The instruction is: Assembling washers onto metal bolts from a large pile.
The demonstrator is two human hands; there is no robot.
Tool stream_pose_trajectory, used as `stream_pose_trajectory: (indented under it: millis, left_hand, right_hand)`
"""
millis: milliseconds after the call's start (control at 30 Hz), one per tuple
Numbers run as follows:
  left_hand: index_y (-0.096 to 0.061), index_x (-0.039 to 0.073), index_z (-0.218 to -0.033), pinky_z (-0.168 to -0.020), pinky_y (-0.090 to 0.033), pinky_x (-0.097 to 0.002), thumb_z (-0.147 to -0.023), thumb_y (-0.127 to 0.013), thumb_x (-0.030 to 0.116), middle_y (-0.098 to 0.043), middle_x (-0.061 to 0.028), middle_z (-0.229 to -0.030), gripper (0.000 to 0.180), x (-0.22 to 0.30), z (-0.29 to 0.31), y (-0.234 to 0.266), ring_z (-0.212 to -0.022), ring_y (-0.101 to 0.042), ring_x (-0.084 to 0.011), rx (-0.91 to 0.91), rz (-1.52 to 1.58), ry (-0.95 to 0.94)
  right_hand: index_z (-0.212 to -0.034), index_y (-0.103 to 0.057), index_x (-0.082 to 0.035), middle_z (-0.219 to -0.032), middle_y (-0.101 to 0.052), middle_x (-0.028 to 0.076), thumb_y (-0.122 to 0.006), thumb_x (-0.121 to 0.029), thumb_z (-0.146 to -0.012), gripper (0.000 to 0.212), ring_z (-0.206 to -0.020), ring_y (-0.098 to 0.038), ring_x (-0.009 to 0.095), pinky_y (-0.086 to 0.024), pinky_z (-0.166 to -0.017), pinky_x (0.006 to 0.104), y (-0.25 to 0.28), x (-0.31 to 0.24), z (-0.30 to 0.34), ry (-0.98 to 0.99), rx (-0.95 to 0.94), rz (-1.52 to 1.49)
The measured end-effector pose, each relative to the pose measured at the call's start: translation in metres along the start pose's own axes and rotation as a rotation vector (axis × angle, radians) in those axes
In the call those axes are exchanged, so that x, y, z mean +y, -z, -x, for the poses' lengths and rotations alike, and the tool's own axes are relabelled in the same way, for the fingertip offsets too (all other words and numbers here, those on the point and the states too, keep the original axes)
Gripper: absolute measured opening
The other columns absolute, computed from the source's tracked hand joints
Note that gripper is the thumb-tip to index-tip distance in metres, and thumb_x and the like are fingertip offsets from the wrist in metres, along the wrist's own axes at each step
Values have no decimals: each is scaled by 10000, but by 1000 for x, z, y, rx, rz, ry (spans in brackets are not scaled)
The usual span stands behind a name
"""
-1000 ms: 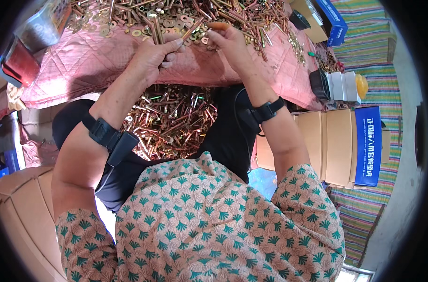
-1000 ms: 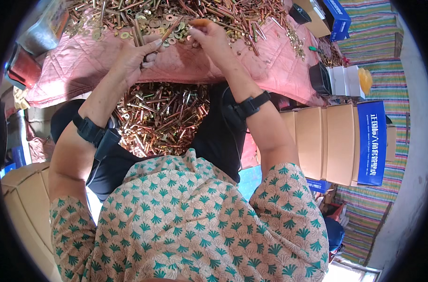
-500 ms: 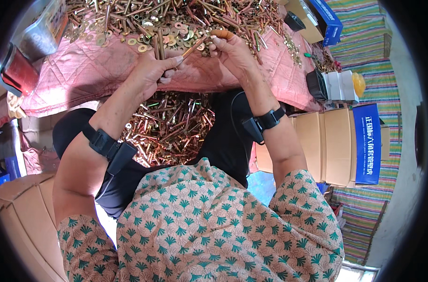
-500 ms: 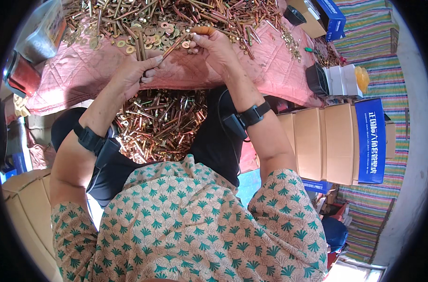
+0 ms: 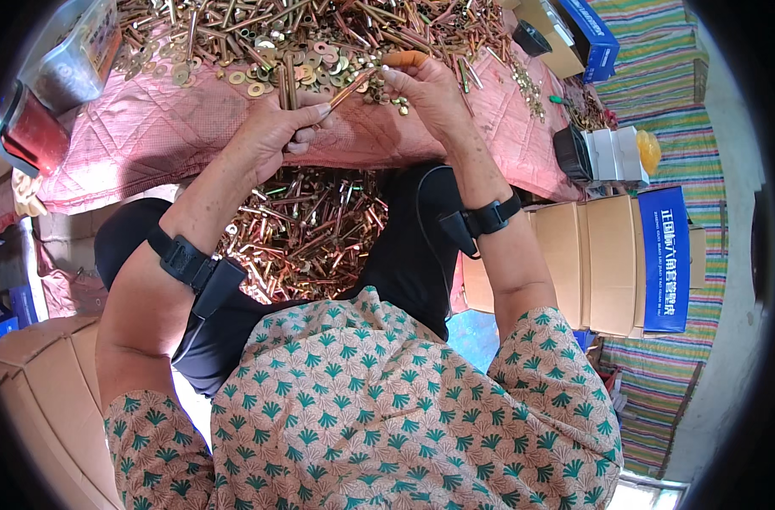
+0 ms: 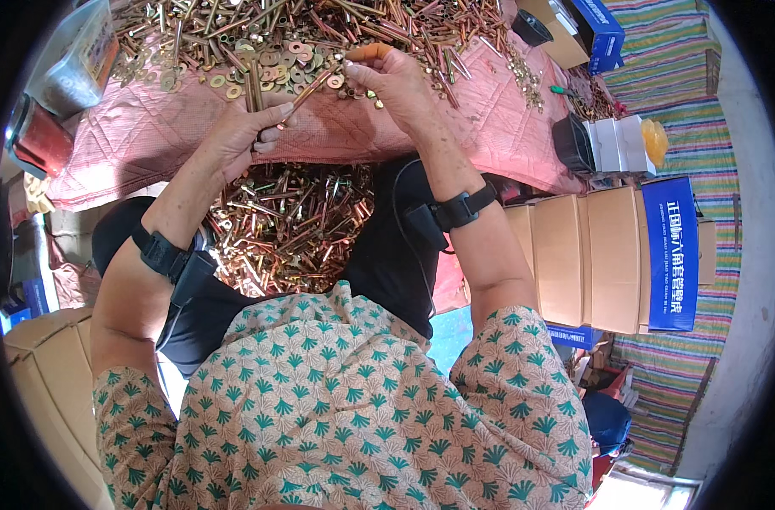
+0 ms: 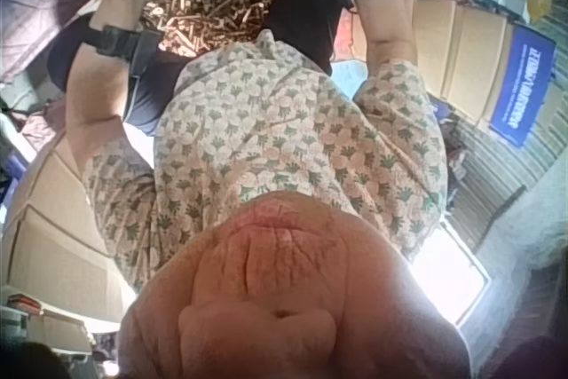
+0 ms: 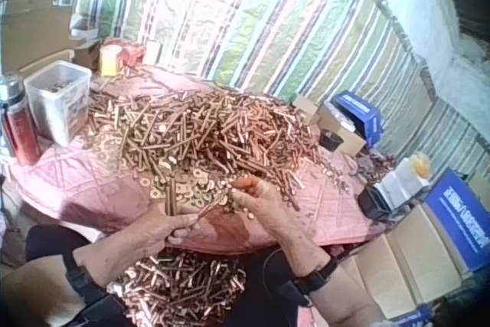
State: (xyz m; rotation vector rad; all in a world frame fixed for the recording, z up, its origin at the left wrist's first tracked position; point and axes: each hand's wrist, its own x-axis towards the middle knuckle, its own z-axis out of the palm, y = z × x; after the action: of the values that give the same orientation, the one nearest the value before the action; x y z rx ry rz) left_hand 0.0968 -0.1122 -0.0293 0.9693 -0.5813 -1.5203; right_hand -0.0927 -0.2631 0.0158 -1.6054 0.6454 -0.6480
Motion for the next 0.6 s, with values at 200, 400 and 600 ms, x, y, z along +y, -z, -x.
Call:
stream_pose_trajectory:
  millis: [200,400,600]
  left_hand:
    - [-605,26,-1034,-411,-304,-156,-870,-631,97,-615,-56,-759,181,3,3,-3,-517,-435,-26,-24,-4,-7]
    - [-592,28,-1029,-389,-296,-148,-868,-634,102,-613,-72,-761,182,3,0,5,-473,-402,-16,-115,51,63]
    - [-576,33,-1011,-380,-316,-143,-862,-636,93,-622,-104,-771,171,2,-1,8,-471,-409,-12,-197,164,146]
  right_hand:
    - [-1042,-656,-17,-905,-672,31,-668,-43,-830,214,-811,-614,79,-497,-724,202,-4,-7,4,55,-8,130]
    - [-1036,-672,-31,-939,-680,21,-662,-37,-830,207,-826,-620,77,-501,-748,205,-1,-18,10,107,-31,260]
    - [-1061,-666,-41,-952,-669,4,-642,-7,-835,230,-856,-591,62,-476,-775,206,-4,-32,13,-19,-88,292]
